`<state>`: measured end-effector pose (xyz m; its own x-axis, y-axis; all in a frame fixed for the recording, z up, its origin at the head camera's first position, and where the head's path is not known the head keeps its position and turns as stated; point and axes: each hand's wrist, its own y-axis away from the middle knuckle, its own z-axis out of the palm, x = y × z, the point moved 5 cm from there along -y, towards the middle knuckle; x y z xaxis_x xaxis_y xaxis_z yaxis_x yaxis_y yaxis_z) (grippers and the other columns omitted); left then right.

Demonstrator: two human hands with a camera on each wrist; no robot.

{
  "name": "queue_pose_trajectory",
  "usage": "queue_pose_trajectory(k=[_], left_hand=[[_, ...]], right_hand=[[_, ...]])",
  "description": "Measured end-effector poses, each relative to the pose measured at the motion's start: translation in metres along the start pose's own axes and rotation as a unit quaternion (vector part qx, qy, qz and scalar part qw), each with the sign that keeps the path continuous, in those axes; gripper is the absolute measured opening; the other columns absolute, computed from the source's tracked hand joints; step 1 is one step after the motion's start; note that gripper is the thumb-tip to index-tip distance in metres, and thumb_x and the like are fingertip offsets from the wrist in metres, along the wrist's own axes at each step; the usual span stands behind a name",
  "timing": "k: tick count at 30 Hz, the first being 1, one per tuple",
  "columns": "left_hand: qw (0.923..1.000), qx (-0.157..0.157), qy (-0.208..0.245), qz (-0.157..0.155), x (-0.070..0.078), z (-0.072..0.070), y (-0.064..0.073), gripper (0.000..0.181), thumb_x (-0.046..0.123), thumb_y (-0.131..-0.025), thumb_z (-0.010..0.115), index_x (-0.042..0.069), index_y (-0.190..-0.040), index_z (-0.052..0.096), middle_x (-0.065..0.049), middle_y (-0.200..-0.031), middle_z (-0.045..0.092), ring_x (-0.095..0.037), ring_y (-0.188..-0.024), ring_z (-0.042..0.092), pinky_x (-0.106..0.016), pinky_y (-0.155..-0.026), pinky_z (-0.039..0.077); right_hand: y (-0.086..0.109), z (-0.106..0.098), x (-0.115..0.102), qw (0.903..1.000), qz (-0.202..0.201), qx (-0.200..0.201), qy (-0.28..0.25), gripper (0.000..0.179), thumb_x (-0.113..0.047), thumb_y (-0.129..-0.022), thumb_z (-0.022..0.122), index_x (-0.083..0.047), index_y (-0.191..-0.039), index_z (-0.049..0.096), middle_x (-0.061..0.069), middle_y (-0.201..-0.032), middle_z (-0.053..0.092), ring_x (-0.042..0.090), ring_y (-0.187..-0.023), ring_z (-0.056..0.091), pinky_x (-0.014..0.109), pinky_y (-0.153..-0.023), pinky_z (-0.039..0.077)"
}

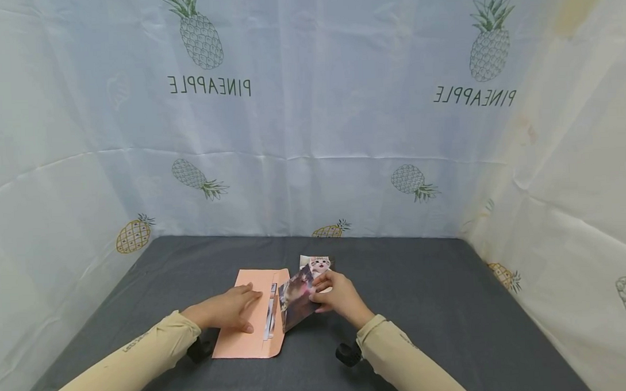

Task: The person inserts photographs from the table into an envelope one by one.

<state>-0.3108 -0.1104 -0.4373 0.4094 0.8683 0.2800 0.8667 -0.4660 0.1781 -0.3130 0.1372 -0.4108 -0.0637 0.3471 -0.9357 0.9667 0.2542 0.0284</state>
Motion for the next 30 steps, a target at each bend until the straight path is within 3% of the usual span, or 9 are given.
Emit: queue_pose_trajectory(k=[14,30], left_hand=[[1.0000,0.002,0.000,0.000,-0.0008,-0.0003,0.0003,0.079,0.037,-0.075,0.082,0.004,-0.139,0.049,-0.024,-0.150,0.037,-0.036,-0.140,0.035,-0.050,-0.111,0.035],[1.0000,0.002,0.003,-0.002,-0.0042,0.0018,-0.0022,0.080,0.038,-0.075,0.082,0.005,-0.140,0.049,-0.022,-0.151,0.036,-0.036,-0.142,0.033,-0.050,-0.112,0.033]], right_hand=[[-0.0032,0.0026,0.0019,0.9998,0.004,0.016,0.013,0.031,0.000,-0.082,0.074,0.006,-0.110,0.061,0.018,-0.098,0.066,0.017,-0.064,0.062,0.042,-0.060,0.059],[-0.0005,0.0079,0.0053,0.9999,-0.002,-0.008,0.009,0.032,0.000,-0.081,0.074,0.006,-0.109,0.060,0.017,-0.100,0.066,0.017,-0.066,0.064,0.040,-0.061,0.059]])
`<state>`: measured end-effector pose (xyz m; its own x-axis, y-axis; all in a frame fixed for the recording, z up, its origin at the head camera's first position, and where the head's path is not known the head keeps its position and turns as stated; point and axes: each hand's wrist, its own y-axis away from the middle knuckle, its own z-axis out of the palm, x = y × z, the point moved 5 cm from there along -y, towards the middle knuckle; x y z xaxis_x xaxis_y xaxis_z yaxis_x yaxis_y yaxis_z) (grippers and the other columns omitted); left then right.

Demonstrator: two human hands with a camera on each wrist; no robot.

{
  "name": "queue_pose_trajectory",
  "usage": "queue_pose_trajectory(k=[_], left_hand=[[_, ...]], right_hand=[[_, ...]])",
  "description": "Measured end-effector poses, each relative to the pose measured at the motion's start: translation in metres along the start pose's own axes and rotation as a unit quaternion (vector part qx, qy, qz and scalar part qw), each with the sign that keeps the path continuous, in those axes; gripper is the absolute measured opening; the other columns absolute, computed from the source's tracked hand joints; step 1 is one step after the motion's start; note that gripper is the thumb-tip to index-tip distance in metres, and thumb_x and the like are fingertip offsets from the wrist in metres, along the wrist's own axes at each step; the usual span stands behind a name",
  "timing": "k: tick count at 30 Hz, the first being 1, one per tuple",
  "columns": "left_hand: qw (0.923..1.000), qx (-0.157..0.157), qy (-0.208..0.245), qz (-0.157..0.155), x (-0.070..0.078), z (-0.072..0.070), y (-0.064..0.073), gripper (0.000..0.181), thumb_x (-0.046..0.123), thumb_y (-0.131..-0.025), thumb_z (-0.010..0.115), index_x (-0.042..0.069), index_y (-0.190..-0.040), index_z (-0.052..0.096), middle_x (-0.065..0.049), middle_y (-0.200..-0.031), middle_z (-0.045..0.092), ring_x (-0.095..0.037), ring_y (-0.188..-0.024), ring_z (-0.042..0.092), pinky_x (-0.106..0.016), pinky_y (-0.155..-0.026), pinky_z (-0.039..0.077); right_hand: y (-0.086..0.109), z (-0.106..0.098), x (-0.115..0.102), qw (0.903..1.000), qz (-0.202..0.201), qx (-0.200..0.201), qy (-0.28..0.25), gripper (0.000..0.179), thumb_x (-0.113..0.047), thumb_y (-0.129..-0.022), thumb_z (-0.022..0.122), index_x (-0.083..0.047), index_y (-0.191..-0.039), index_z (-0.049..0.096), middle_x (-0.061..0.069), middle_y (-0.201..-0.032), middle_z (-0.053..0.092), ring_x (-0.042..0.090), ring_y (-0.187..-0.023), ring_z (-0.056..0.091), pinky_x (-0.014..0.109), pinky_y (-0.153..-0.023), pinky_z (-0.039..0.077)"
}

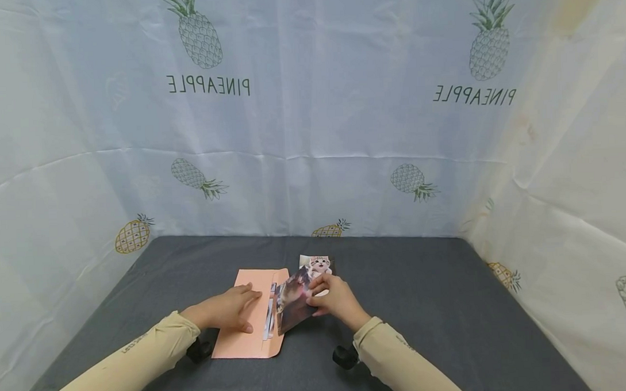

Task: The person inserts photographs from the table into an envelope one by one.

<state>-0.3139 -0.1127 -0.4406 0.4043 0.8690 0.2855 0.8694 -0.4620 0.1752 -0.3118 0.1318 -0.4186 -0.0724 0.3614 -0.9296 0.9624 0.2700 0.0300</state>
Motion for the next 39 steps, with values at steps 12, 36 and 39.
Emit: queue_pose_trajectory(k=[12,36,39], left_hand=[[1.0000,0.002,0.000,0.002,0.0024,-0.0020,0.0020,0.080,0.036,-0.074,0.083,0.004,-0.139,0.049,-0.023,-0.151,0.037,-0.035,-0.141,0.034,-0.049,-0.111,0.035],[0.9998,0.002,-0.008,0.017,0.0034,-0.0016,0.0017,0.079,0.036,-0.074,0.083,0.002,-0.138,0.050,-0.024,-0.149,0.039,-0.036,-0.141,0.034,-0.048,-0.112,0.034],[0.9999,0.003,-0.007,0.015,0.0029,-0.0018,0.0015,0.079,0.036,-0.074,0.083,0.003,-0.138,0.050,-0.024,-0.149,0.039,-0.036,-0.141,0.035,-0.048,-0.112,0.034]], right_hand=[[0.0019,0.0049,0.0037,0.9999,-0.009,-0.011,-0.001,0.025,-0.004,-0.085,0.072,0.005,-0.106,0.061,0.015,-0.097,0.067,0.015,-0.061,0.064,0.041,-0.061,0.059],[-0.0008,0.0084,-0.0028,0.9991,-0.010,0.002,0.041,0.014,0.002,-0.090,0.063,0.002,-0.105,0.063,0.014,-0.097,0.066,0.014,-0.053,0.060,0.039,-0.056,0.058],[-0.0008,0.0088,-0.0045,0.9984,-0.013,0.005,0.055,0.014,0.002,-0.090,0.063,0.002,-0.104,0.063,0.014,-0.096,0.066,0.013,-0.052,0.060,0.038,-0.055,0.058]])
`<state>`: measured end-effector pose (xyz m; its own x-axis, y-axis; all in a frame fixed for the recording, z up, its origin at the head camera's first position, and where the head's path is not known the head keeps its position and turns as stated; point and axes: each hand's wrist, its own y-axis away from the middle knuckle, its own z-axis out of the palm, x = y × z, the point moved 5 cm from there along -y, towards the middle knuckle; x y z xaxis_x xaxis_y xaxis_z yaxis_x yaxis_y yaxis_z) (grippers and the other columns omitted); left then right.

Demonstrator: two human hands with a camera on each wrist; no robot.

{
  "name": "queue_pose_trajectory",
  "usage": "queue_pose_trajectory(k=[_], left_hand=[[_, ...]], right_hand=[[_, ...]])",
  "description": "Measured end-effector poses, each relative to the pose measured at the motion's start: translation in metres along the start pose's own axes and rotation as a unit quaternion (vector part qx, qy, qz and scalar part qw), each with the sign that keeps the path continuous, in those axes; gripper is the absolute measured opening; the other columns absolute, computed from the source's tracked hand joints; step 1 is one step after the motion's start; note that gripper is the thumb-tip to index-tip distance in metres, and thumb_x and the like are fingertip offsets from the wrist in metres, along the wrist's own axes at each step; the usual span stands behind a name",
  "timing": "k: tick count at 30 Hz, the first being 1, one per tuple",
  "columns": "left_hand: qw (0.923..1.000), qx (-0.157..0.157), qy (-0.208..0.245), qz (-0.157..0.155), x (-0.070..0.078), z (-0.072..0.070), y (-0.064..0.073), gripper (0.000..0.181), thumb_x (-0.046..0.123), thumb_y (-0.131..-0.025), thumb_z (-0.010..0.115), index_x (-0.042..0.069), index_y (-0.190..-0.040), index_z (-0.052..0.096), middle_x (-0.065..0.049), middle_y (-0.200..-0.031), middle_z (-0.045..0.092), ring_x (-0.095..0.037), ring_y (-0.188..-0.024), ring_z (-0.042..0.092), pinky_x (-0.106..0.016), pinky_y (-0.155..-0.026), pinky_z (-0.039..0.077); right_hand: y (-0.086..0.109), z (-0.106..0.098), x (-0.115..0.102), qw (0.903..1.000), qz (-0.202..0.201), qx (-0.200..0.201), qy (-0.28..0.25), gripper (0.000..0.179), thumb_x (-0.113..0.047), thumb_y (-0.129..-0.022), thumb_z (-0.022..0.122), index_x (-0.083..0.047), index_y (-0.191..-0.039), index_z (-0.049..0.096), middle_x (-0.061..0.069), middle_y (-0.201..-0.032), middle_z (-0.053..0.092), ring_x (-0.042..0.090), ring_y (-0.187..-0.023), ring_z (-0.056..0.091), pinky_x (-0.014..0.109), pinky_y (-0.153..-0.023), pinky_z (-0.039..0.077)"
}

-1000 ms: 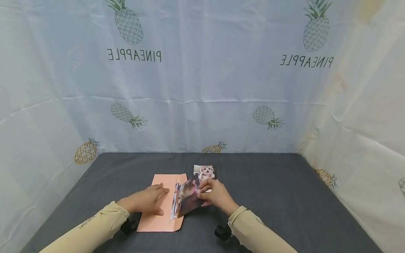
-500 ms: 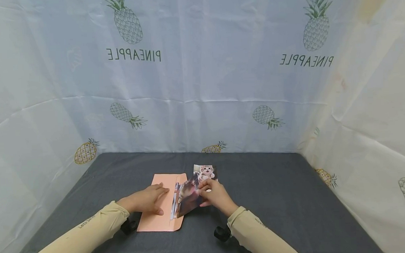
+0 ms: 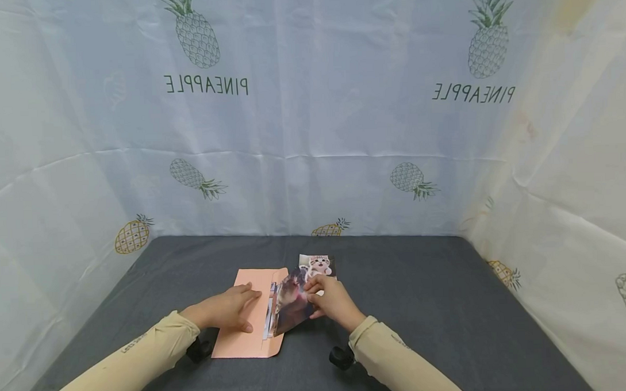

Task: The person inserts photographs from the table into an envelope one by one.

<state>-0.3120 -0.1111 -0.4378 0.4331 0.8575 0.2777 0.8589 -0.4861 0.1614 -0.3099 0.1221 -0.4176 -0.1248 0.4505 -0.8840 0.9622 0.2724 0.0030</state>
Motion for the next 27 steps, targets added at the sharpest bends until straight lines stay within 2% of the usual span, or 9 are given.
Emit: queue_pose_trajectory(k=[17,27], left_hand=[[1.0000,-0.001,0.001,-0.007,-0.0011,0.0011,-0.0010,0.081,0.038,-0.074,0.082,0.004,-0.140,0.049,-0.023,-0.151,0.037,-0.036,-0.142,0.033,-0.048,-0.112,0.034],[1.0000,0.005,0.002,-0.005,-0.0017,0.0015,-0.0013,0.081,0.037,-0.073,0.083,0.003,-0.138,0.050,-0.024,-0.149,0.039,-0.036,-0.141,0.034,-0.048,-0.111,0.035]], right_hand=[[0.0017,0.0010,-0.0018,0.9996,-0.013,-0.001,0.026,0.012,0.005,-0.089,0.063,-0.001,-0.099,0.064,0.012,-0.092,0.066,0.014,-0.056,0.059,0.032,-0.050,0.057],[0.0049,0.0055,-0.0011,0.9998,-0.015,-0.011,0.004,0.012,0.005,-0.089,0.063,0.000,-0.100,0.062,0.013,-0.093,0.066,0.015,-0.057,0.060,0.033,-0.052,0.057]])
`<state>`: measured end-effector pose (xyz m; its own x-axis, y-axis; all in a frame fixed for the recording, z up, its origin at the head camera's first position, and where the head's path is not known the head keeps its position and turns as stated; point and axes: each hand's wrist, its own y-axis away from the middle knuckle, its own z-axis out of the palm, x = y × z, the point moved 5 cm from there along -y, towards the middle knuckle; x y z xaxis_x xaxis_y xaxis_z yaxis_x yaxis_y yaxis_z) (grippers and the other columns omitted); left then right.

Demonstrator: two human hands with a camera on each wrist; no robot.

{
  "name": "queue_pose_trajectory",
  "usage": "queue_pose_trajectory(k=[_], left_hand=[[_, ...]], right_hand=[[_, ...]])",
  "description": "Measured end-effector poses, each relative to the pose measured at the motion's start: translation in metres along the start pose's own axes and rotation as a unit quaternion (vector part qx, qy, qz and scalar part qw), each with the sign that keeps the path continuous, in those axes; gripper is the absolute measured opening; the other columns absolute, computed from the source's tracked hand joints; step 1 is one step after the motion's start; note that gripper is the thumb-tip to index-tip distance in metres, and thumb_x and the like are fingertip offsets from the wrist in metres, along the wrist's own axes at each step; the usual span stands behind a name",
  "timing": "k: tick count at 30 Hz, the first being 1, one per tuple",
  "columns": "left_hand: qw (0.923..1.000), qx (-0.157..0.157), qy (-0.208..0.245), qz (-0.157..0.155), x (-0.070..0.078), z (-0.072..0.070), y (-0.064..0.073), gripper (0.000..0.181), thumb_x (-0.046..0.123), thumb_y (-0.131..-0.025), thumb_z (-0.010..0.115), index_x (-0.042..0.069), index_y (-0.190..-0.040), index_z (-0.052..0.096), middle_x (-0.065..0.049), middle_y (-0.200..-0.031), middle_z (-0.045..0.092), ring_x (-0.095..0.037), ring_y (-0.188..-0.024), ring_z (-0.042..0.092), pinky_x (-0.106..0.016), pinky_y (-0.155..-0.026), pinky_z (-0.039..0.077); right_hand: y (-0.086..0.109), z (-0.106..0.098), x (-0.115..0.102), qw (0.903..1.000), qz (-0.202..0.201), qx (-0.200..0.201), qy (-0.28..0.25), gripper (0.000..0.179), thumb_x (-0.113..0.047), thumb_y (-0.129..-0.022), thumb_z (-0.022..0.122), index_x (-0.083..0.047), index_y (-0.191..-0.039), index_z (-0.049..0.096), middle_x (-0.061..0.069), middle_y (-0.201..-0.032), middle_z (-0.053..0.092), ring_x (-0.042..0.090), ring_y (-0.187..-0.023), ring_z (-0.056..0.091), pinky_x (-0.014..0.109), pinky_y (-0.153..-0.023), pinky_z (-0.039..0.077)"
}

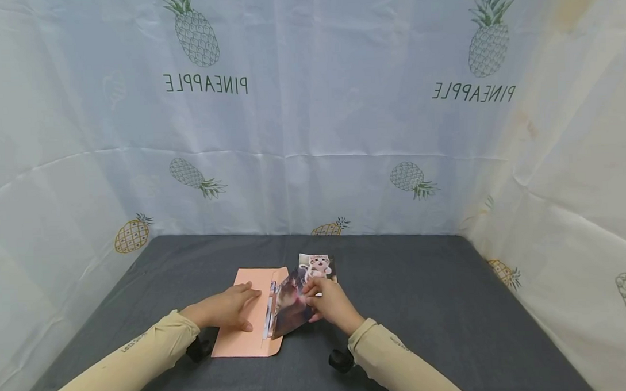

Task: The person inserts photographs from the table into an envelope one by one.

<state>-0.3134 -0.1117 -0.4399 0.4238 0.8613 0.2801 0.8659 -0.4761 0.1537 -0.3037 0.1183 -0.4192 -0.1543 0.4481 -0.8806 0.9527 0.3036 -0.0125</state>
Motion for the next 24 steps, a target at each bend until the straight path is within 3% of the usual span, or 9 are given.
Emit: queue_pose_trajectory(k=[7,14,24], left_hand=[[1.0000,0.000,-0.001,0.003,0.001,0.000,0.000,0.080,0.037,-0.073,0.083,0.003,-0.138,0.050,-0.025,-0.149,0.039,-0.036,-0.141,0.035,-0.048,-0.111,0.035],[1.0000,-0.003,-0.002,0.009,0.000,0.000,-0.001,0.080,0.037,-0.074,0.082,0.002,-0.139,0.049,-0.025,-0.149,0.038,-0.037,-0.141,0.034,-0.049,-0.111,0.034],[0.9999,-0.004,-0.009,0.011,-0.001,0.001,-0.001,0.081,0.038,-0.074,0.082,0.002,-0.139,0.049,-0.025,-0.149,0.038,-0.036,-0.141,0.034,-0.048,-0.112,0.034]], right_hand=[[0.001,0.004,0.007,0.9998,0.014,-0.005,-0.015,0.016,0.002,-0.089,0.065,0.001,-0.104,0.061,0.013,-0.095,0.066,0.016,-0.056,0.061,0.035,-0.054,0.058],[0.002,0.008,0.009,0.9987,0.016,-0.008,-0.048,0.035,0.005,-0.087,0.066,0.004,-0.118,0.052,0.017,-0.095,0.069,0.016,-0.058,0.060,0.038,-0.054,0.058],[0.006,0.013,0.011,0.9990,0.016,-0.015,-0.039,0.039,0.002,-0.087,0.067,0.006,-0.124,0.054,0.014,-0.093,0.069,0.016,-0.058,0.063,0.036,-0.055,0.058]])
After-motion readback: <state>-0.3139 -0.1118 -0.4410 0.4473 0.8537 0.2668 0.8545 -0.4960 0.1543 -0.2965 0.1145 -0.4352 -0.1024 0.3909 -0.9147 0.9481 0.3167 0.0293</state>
